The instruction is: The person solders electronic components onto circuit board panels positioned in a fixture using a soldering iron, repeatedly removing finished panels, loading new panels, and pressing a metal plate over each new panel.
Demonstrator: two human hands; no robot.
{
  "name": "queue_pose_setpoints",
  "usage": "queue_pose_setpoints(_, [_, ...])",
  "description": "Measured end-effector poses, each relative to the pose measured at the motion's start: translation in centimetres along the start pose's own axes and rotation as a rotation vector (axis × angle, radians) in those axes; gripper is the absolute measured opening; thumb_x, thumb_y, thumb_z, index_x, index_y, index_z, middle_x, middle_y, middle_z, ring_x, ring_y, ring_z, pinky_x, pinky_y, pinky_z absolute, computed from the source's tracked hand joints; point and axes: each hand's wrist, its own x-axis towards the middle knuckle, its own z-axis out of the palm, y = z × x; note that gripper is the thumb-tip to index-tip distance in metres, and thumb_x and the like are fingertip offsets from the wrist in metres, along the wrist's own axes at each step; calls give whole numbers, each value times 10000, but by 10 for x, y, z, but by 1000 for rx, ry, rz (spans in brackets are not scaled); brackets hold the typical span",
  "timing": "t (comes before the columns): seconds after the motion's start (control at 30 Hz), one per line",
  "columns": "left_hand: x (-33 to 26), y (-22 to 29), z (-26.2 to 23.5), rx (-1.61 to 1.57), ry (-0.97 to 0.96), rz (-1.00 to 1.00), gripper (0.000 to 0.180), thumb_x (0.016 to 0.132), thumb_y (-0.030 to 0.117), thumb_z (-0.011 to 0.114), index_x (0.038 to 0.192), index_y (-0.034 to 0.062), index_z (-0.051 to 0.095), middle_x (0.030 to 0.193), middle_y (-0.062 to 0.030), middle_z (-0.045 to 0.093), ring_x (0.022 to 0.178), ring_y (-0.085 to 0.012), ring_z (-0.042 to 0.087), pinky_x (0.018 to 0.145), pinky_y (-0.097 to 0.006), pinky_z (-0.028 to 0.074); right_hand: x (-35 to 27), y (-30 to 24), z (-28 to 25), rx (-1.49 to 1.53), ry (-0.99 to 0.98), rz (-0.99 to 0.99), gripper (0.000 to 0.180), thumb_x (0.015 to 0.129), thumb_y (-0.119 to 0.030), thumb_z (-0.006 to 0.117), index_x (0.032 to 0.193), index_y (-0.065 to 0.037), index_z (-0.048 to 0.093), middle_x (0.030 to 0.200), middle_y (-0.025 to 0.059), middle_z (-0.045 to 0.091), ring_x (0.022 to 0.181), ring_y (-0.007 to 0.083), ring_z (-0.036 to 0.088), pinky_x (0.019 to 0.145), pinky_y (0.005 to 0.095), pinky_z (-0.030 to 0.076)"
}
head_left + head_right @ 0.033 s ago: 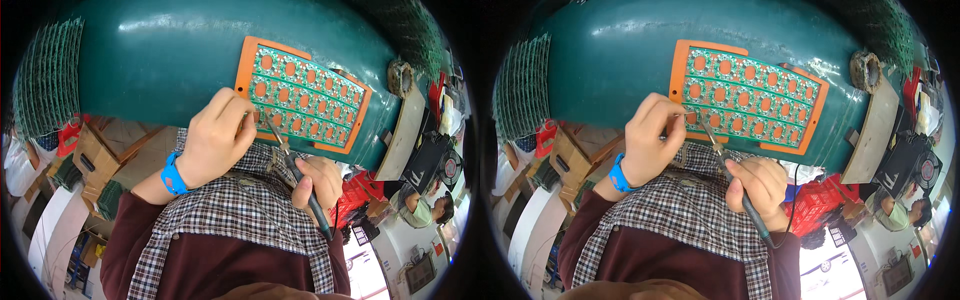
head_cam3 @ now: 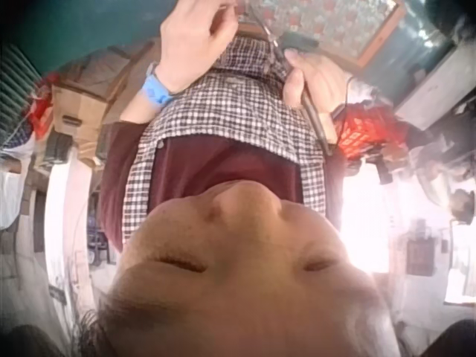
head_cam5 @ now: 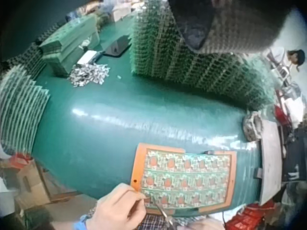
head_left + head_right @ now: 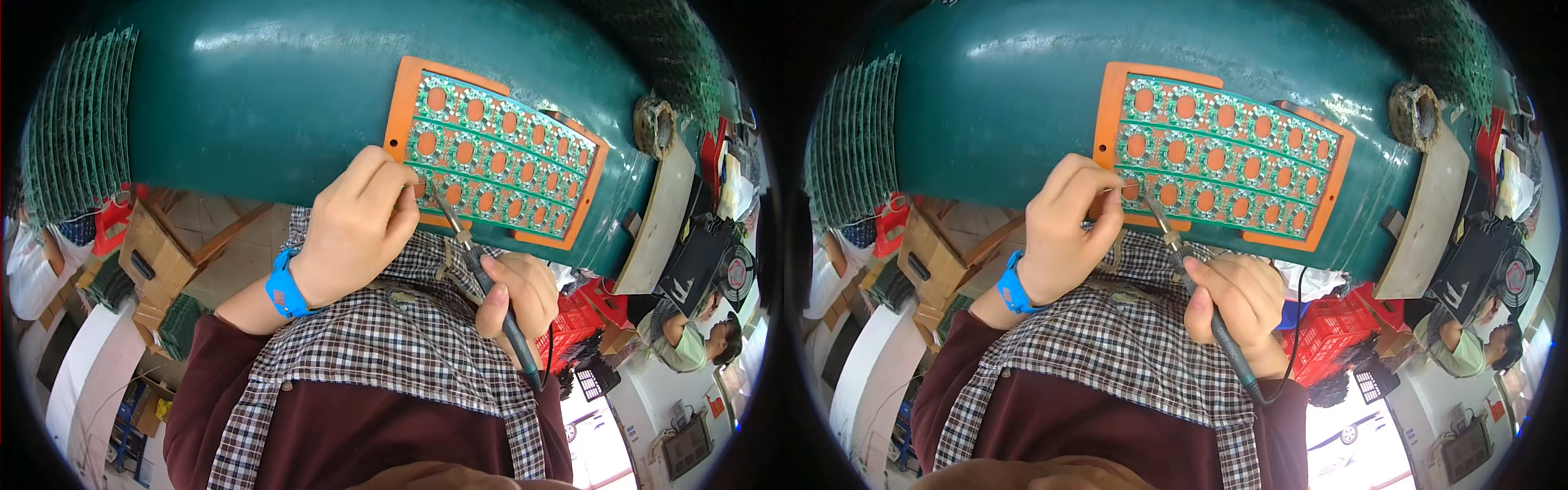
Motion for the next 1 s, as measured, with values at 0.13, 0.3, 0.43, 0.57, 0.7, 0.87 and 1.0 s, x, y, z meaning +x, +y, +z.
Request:
queue_pose_setpoints(0.13, [-6,-4,11,39,13,32,150,750,-73,612,877,1,578,829,-91,532,635,-218,588,544,-317,485,-8,4,5,-19,13,-13,162,766,-99,579,839,14,669,666,92,600,557,216,601,482,305,455])
queue_pose_setpoints(0.3, [-4,-4,11,33,8,33,140,748,-42,623,867,14,574,832,-87,512,659,-246,591,559,-342,490,-10,3,4,-15,16,1,159,766,-95,585,839,16,671,666,93,610,561,213,606,498,306,479])
queue_pose_setpoints(0.43, [-4,-3,12,51,48,-3,133,750,-35,623,859,24,573,830,-82,504,664,-240,591,558,-343,490,-6,0,2,-25,47,11,158,756,-72,588,849,28,668,667,98,615,549,209,605,495,299,485])
queue_pose_setpoints(0.57, [-4,-4,18,94,61,27,139,778,-70,609,895,6,599,836,-78,544,621,-176,587,527,-297,471,-3,-1,5,-31,12,21,162,750,-56,590,858,39,664,668,102,617,541,210,605,490,287,488])
queue_pose_setpoints(0.7, [-4,-3,21,148,16,27,145,770,-68,613,888,13,594,838,-82,546,637,-191,589,542,-311,477,-5,-1,9,-33,27,-5,159,748,-56,593,856,36,665,671,101,620,541,211,607,497,296,494])
queue_pose_setpoints(0.87, [-8,-2,11,70,52,-10,126,770,-66,609,858,12,565,817,-80,526,633,-196,570,549,-295,464,-14,-3,0,-30,83,-26,166,761,-82,585,856,26,670,676,96,622,542,204,606,499,299,491])
queue_pose_setpoints(1.0, [-13,-7,4,66,51,-60,116,784,-72,604,842,6,542,802,-66,505,551,-134,462,495,-270,387,-15,1,6,5,31,-29,166,766,-82,580,848,35,666,658,93,608,528,200,595,488,294,481])
